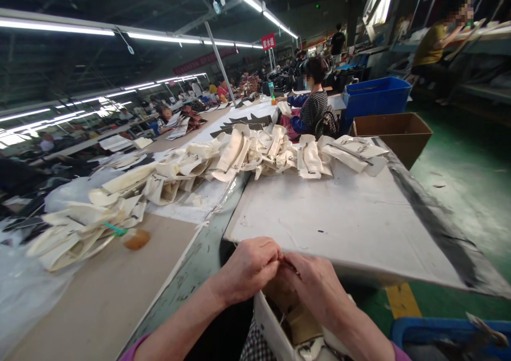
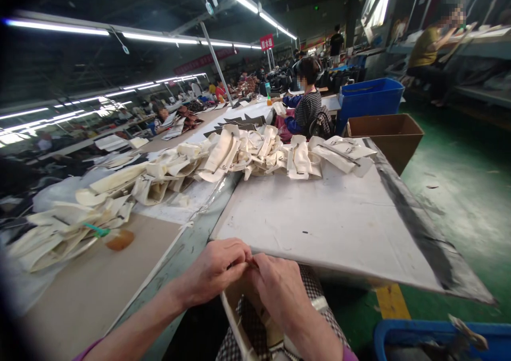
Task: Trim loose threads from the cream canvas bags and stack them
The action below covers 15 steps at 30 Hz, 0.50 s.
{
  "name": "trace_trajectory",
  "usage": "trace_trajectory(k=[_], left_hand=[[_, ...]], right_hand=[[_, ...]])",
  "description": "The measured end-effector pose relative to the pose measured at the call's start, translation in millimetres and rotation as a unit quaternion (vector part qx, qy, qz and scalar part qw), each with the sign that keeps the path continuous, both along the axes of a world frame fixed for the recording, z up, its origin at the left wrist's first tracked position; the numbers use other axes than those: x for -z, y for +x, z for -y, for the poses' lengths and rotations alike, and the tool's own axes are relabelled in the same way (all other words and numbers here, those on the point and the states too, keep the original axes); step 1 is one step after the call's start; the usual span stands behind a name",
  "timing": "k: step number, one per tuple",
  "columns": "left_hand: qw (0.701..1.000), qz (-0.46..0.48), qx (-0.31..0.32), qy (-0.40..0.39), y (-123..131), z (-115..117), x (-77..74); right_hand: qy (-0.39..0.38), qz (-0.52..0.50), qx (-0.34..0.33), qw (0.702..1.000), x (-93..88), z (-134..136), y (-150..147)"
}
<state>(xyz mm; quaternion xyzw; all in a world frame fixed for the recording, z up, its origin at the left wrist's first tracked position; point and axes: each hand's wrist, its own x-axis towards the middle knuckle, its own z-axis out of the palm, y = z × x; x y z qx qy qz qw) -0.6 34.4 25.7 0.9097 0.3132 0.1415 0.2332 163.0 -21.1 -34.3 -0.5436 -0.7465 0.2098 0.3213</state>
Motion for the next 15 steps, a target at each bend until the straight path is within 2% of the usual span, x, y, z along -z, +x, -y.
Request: trace_trajectory(k=[5, 9, 11, 15], left_hand=[[0.994, 0.02, -0.106, -0.034, 0, 9, -2.8], [0.968, 0.043, -0.211, -0.131, -2, 22, -8.9], [0.957, 0.037, -0.24, -0.156, -5, 28, -9.5], [0.954, -0.022, -0.261, -0.144, -10, 34, -8.8]], right_hand=[[0.025, 0.002, -0.012, 1.0, 3.3, -4, -5], [0.023, -0.01, -0.013, 1.0, 1.7, -3, -6], [0.015, -0.022, -0.016, 1.0, 0.7, -3, -7], [-0.002, -0.039, -0.027, 0.999, 1.7, -2, -9]])
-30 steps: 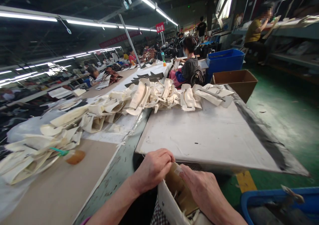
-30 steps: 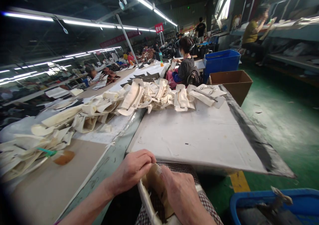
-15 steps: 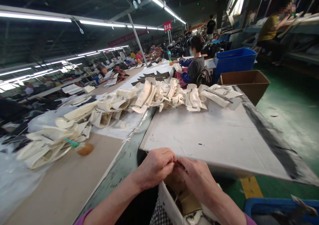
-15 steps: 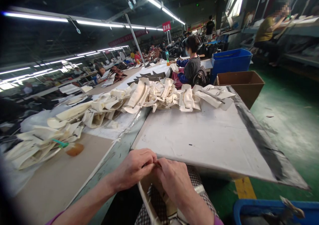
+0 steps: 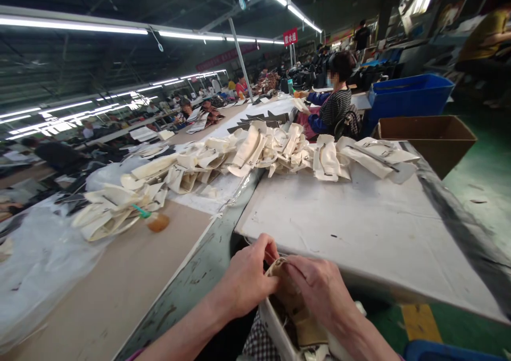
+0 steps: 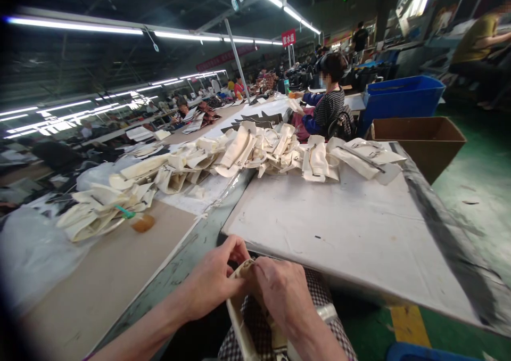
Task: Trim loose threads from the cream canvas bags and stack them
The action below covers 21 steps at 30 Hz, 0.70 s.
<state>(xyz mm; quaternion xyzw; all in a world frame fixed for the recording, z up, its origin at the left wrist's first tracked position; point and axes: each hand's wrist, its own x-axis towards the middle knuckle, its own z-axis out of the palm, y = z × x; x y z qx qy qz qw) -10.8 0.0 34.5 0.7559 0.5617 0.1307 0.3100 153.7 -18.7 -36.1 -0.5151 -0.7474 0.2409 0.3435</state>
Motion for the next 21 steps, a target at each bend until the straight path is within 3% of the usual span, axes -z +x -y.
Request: trace_trajectory(k=[10, 17, 21], left_hand=[[0.997, -0.02, 0.07, 0.008, -3.4, -6.4, -4.1], [0.996, 0.062, 0.04, -0.052, -6.6, -6.8, -2.2], [0.993, 0.085, 0.031, -0.069, -5.6, -6.9, -0.5]], right_hand=[[-0.001, 0.026, -0.027, 0.999, -2.3, -3.7, 5.0], [-0.023, 0.024, -0.005, 0.999, 3.4, -3.5, 0.7], [0.051, -0.025, -0.019, 0.998, 5.4, -2.1, 1.8]])
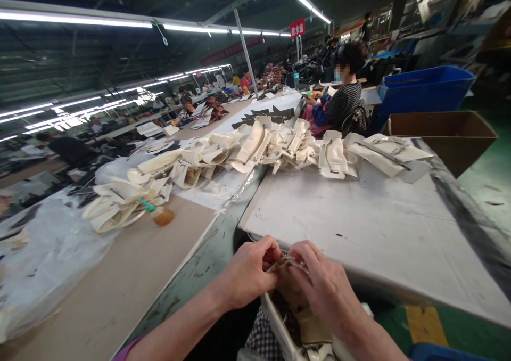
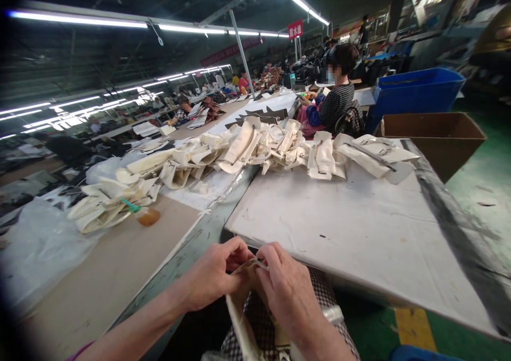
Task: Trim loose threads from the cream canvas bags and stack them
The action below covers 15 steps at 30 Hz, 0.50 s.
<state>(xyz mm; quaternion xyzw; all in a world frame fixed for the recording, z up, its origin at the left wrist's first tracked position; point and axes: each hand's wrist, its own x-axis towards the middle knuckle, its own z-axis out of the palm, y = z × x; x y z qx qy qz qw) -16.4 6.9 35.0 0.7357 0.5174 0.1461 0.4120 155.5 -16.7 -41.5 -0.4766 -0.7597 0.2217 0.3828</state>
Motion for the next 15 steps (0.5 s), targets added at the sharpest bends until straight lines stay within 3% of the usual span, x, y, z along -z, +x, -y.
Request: trace_trajectory(k=[3, 7, 15], left_hand=[[1.0, 0.021, 0.005, -0.02, 1, -1, 1.4], [0.999, 0.021, 0.008, -0.03, 1, -3, 2.6], [1.0, -0.002, 0.021, -0.019, -3, -1, 2.6]], right_hand=[[0.066, -0.018, -0.044, 0.997, -6.5, -1, 2], [0.112, 0.002, -0.044, 0.993, -13.7, -4, 2], [0.13, 0.018, -0.046, 0.99, -23.5, -6, -2]])
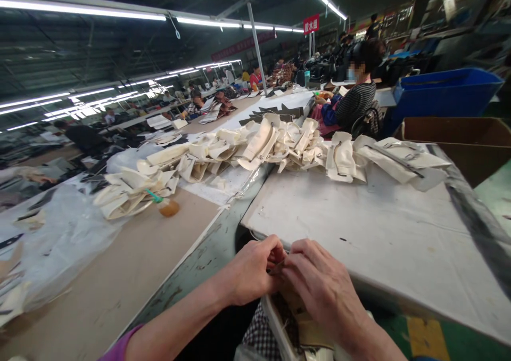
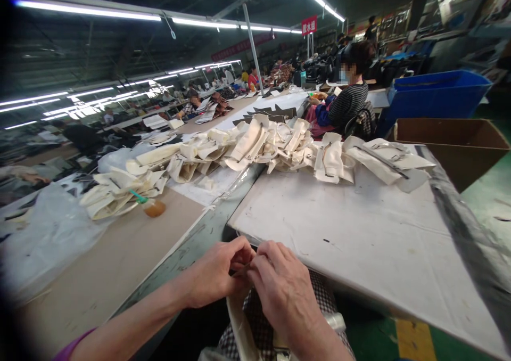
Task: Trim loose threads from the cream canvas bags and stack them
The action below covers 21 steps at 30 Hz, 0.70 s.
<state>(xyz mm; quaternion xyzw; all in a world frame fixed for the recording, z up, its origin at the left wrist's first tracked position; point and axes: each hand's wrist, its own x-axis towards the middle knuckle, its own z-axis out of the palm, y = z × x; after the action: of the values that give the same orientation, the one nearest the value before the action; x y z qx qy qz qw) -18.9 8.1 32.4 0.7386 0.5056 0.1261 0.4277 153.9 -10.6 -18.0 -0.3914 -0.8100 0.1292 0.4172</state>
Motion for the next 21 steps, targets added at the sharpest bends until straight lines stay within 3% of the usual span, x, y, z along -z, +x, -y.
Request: trace_trajectory(k=[5, 14, 21], left_hand=[[1.0, -0.007, 0.004, -0.002, 2, 1, -5.5], [0.998, -0.048, 0.0, 0.029, 7, 2, -7.4], [1.0, -0.014, -0.008, -0.003, 8, -1, -3.8]], right_hand=[[0.001, 0.007, -0.022, 1.0, -4.6, 0, -1], [-0.039, -0.079, -0.018, 0.996, 13.0, -1, -7], [-0.043, -0.156, -0.08, 0.984, 2.8, -8, -3]])
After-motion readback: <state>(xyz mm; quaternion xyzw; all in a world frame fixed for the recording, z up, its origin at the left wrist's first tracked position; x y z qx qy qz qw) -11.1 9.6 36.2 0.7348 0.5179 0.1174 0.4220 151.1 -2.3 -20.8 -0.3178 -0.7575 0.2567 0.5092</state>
